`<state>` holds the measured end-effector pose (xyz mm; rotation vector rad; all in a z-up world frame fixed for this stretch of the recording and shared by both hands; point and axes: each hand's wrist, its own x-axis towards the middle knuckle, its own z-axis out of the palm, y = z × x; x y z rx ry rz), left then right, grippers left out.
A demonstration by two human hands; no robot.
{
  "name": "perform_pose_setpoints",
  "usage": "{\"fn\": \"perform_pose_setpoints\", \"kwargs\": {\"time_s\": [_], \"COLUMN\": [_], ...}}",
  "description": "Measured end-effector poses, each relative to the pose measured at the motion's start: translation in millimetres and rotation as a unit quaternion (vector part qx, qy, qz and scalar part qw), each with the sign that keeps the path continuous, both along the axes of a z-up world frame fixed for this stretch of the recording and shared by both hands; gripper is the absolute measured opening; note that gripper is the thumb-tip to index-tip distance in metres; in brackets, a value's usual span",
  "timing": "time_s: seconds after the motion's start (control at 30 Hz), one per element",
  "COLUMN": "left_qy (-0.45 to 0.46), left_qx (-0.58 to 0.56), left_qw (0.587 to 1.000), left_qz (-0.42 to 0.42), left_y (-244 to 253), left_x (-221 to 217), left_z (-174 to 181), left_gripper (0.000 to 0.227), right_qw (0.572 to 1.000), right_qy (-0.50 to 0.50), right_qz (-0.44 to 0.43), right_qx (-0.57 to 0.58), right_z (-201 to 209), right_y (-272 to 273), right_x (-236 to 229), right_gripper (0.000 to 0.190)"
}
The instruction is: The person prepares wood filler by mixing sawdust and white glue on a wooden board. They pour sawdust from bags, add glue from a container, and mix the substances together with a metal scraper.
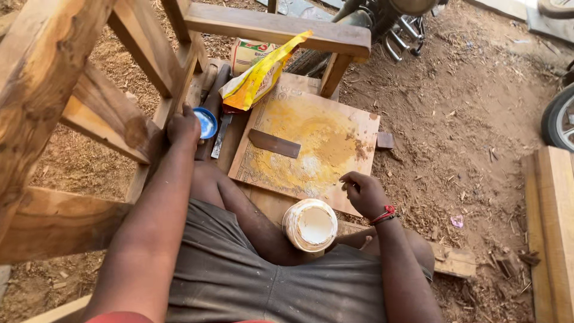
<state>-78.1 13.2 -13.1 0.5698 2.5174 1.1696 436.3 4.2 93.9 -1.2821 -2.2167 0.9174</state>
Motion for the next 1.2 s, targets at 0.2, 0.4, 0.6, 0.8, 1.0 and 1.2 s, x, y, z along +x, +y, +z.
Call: {"fn": "perform_pose_setpoints", "kwargs": {"time_s": [0.2, 0.4, 0.6, 0.8, 1.0, 1.2], "left_qy": [0.085, 0.111, 0.218, 0.358, 0.324, 0.254], "left_qx": [-0.078, -0.103, -0.177, -0.130, 0.014, 0.109], "left_qw": [0.993, 0.987, 0.953, 0.908, 0.878, 0.816], "left_qz": [-0.014, -0.045, -0.111, -0.176, -0.351, -0.507], "left_y": [-7, -17, -36, -55, -70, -65], "left_x": [15, 32, 58, 79, 133, 146], "left_z": [16, 36, 69, 97, 92, 86], "left_gripper": [0.048, 0.046, 0.058, 0.064, 0.035, 0.046], "right_qw": [0.996, 0.992, 0.989, 0.980, 0.987, 0.949], "right_qy": [-0.089, -0.118, -0.086, -0.189, -0.100, -0.284], "right_qz": [0.011, 0.042, -0.003, 0.026, 0.071, 0.102], "right_qx": [-0.002, -0.015, -0.121, -0.049, 0.104, -0.095], "right_z": [3, -5, 2, 7, -29, -36], "right_y": [-2, 0, 0, 0, 14, 7], "right_x": [-11, -6, -6, -11, -15, -23], "right_gripper": [0.011, 0.011, 0.011, 0.023, 0.026, 0.022]}}
